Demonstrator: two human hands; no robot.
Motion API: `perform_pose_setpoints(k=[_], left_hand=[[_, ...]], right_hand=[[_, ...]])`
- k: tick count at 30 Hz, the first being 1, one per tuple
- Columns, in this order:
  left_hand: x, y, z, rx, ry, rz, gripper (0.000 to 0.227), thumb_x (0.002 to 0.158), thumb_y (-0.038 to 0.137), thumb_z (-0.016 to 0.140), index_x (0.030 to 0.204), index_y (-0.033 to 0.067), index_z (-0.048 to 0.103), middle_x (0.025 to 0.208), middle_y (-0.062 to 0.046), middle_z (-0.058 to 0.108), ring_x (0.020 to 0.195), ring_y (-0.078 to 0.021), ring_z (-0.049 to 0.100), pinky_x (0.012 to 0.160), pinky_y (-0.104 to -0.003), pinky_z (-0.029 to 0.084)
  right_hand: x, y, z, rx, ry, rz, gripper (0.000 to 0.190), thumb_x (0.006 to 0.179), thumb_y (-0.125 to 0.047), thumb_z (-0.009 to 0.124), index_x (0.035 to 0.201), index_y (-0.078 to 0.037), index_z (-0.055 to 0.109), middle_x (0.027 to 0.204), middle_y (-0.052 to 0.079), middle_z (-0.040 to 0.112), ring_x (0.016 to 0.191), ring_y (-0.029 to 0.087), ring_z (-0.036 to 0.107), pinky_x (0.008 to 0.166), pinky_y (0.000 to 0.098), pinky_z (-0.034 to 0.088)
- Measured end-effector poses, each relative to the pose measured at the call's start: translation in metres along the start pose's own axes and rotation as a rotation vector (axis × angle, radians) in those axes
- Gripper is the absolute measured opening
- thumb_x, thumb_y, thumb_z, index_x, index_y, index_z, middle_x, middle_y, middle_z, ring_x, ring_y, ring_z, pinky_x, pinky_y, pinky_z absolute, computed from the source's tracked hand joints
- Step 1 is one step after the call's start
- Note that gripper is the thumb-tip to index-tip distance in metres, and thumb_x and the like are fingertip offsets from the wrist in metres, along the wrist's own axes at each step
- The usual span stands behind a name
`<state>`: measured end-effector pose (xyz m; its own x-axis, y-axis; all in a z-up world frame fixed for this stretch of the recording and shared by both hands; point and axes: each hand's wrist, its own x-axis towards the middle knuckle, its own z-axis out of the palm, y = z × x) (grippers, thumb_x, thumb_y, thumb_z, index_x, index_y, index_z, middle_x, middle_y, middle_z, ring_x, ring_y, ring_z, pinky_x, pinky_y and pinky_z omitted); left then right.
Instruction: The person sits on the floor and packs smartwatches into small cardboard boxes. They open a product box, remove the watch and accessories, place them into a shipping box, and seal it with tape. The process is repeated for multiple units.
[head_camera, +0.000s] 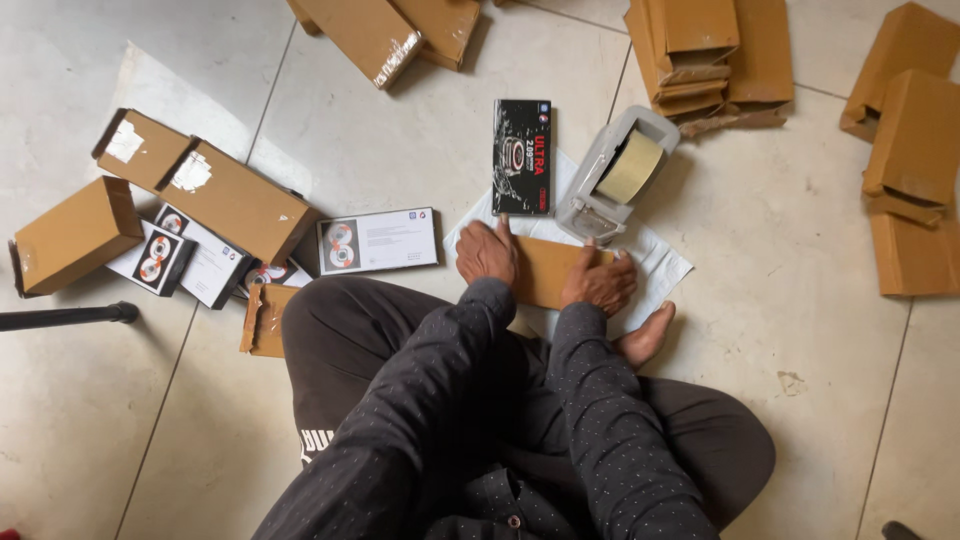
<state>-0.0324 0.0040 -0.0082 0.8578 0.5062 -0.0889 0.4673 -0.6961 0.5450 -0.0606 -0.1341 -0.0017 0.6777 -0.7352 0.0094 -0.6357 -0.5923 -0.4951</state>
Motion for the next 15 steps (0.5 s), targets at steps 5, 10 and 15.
perform_pose_setpoints(k=[5, 10, 15], left_hand=[[-0.024, -0.012, -0.005, -0.448, 0.036, -0.134, 0.045, 0.104, 0.045, 0.057, 0.103, 0.0013, 0.068, 0.107, -0.018, 0.065, 0.108, -0.0371, 0.057, 0.096, -0.051, 0.046], [-0.032, -0.032, -0.027, -0.51, -0.071, 0.195, 0.03, 0.091, 0.031, 0.063, 0.097, 0.0019, 0.071, 0.13, -0.022, 0.05, 0.131, -0.0396, 0.044, 0.107, -0.05, 0.046], [-0.041, -0.025, -0.052, -0.182, -0.35, -0.063, 0.081, 0.084, 0.051, 0.071, 0.145, 0.0061, 0.043, 0.134, -0.023, 0.04, 0.125, -0.0396, 0.042, 0.105, -0.052, 0.042]], right_hand=[[0.011, 0.002, -0.035, 0.925, -0.162, 0.512, 0.039, 0.099, -0.043, 0.049, 0.098, -0.012, 0.071, 0.112, 0.011, 0.071, 0.104, 0.028, 0.062, 0.092, 0.042, 0.052], [-0.023, 0.009, -0.09, 0.519, -0.147, 0.016, 0.045, 0.107, -0.039, 0.044, 0.109, -0.008, 0.076, 0.12, 0.01, 0.078, 0.115, 0.021, 0.065, 0.131, 0.0399, 0.036], [-0.038, 0.0, -0.107, 0.064, -0.457, 0.152, 0.075, 0.096, -0.057, 0.051, 0.15, -0.007, 0.034, 0.161, 0.02, 0.023, 0.149, 0.035, 0.019, 0.12, 0.0492, 0.017]])
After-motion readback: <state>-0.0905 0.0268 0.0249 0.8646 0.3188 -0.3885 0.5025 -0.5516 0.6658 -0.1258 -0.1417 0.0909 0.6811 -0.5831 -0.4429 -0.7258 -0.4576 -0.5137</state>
